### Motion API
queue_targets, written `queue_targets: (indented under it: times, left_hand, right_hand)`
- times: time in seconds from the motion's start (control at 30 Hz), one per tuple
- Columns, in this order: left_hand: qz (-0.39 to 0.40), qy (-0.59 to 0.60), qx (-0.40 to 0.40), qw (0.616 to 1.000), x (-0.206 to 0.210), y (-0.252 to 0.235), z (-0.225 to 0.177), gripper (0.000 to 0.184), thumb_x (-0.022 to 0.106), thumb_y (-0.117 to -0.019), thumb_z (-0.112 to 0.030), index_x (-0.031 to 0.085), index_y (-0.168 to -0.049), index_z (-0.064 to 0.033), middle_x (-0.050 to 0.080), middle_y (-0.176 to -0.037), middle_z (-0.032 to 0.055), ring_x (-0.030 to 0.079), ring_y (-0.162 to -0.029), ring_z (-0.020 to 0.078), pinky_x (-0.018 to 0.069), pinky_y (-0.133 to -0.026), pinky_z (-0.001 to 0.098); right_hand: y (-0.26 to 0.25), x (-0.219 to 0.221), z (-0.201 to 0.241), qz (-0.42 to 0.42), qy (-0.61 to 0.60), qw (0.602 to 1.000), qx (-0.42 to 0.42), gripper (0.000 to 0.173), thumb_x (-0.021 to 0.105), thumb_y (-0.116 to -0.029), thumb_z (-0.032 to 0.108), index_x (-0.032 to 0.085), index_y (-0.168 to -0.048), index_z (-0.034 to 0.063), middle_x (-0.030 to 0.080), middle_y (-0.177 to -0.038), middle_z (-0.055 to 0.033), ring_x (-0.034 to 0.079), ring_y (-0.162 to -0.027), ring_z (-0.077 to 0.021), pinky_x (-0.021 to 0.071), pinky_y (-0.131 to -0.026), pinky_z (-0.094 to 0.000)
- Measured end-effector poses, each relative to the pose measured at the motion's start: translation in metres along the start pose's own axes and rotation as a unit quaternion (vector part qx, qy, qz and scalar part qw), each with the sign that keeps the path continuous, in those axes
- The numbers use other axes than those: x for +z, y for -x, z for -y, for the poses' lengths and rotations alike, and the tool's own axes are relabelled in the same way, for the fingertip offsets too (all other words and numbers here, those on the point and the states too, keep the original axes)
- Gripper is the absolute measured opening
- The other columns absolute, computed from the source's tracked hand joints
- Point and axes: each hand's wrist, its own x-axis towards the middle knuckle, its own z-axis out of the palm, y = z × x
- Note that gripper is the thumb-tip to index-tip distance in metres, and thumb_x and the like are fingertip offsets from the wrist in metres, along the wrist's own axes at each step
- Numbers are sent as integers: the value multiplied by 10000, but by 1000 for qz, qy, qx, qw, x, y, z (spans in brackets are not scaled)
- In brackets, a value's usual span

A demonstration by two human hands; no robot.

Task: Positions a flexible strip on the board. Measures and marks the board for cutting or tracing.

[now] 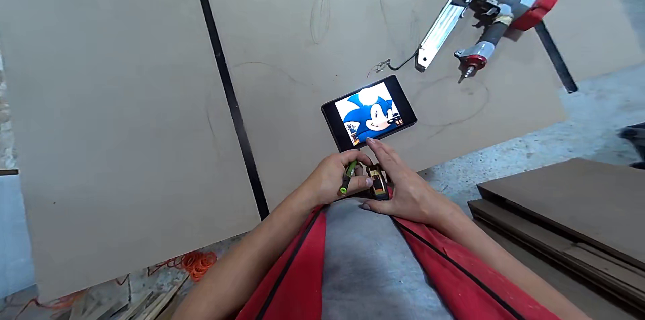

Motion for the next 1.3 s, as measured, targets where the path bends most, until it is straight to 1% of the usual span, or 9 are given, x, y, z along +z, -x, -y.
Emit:
queue_targets:
  times: [0.2, 0.4, 0.53, 0.63, 0.73, 0.87, 1.0, 1.13, 1.3]
  left_hand:
    - [12, 16, 1, 1000, 4, -6, 1, 254, 778, -900, -202, 668, -1110, -109, 662, -789, 8, 614, -653, 128, 534, -581, 282]
    - [2, -113, -30, 993, 8, -5, -2, 244, 796, -911, -260, 693, -1114, -170, 683, -810, -56, 632, -678, 70, 558, -633, 273]
    - [51, -13, -71, 996, 5, -11, -5, 359, 803, -891, -217, 658, -1203, -114, 721, -904, 6, 680, -762, 104, 594, -712, 294]
    - [47, 107, -136, 984, 6, -17, -15, 227, 788, -869, -39, 694, -1075, -55, 664, -749, 84, 586, -586, 134, 492, -534, 258]
    - [65, 142, -171, 973, 0, -19, -17, 193, 773, -887, -23, 686, -1059, -37, 622, -663, 112, 545, -492, 130, 453, -454, 227]
    - [9, 91, -147, 985, -8, -19, -15, 128, 738, -903, -37, 622, -955, -28, 626, -635, 116, 600, -502, 161, 491, -460, 260]
    - [-65, 127, -115, 983, -22, -29, -7, 110, 703, -920, 18, 600, -942, -12, 651, -648, 146, 639, -533, 196, 535, -487, 286]
    - [-48, 138, -90, 985, -30, -45, -7, 91, 669, -935, 33, 588, -957, -2, 659, -671, 166, 653, -543, 218, 555, -507, 297]
    - [-51, 121, -85, 988, -30, -68, -1, 87, 667, -948, 23, 592, -986, 5, 671, -695, 167, 667, -570, 231, 574, -535, 320]
  right_hand:
    - [-5, 5, 0, 24, 96, 995, -15, 1161, 867, -759, 442, 190, -1658, 157, 294, -1672, -61, 401, -1476, -156, 421, -1173, -364]
    - [-8, 4, 2, 56, 125, 991, 1, 1174, 879, -752, 403, 172, -1661, 171, 236, -1694, -81, 565, -1313, -202, 540, -998, -399]
    - [-6, 3, 5, 81, 138, 987, 1, 1131, 849, -796, 402, 156, -1667, 199, 187, -1714, -85, 613, -1227, -225, 550, -923, -423]
    - [-3, 3, 5, 76, 153, 985, -20, 1122, 846, -796, 407, 158, -1664, 227, 208, -1710, -76, 592, -1263, -239, 529, -953, -442]
    - [2, 1, -1, 50, 155, 986, -36, 1079, 830, -807, 412, 200, -1660, 213, 302, -1679, -17, 575, -1251, -210, 506, -980, -403]
    - [14, -3, -19, 46, 126, 991, -3, 810, 758, -854, 528, 428, -1563, 319, 614, -1388, 91, 581, -1220, -134, 487, -1028, -379]
    - [25, -5, -46, 83, -2, 991, 100, 692, 636, -837, 780, 625, -1297, 263, 671, -1051, 59, 631, -997, -109, 546, -893, -401]
    - [22, 7, -70, 87, -101, 979, 156, 390, 600, -965, 623, 686, -1015, 246, 662, -772, 62, 646, -699, -82, 563, -650, -362]
    - [9, 19, -86, 23, -168, 970, 176, 212, 662, -1000, 399, 730, -927, 211, 690, -786, 60, 650, -703, -86, 554, -648, -357]
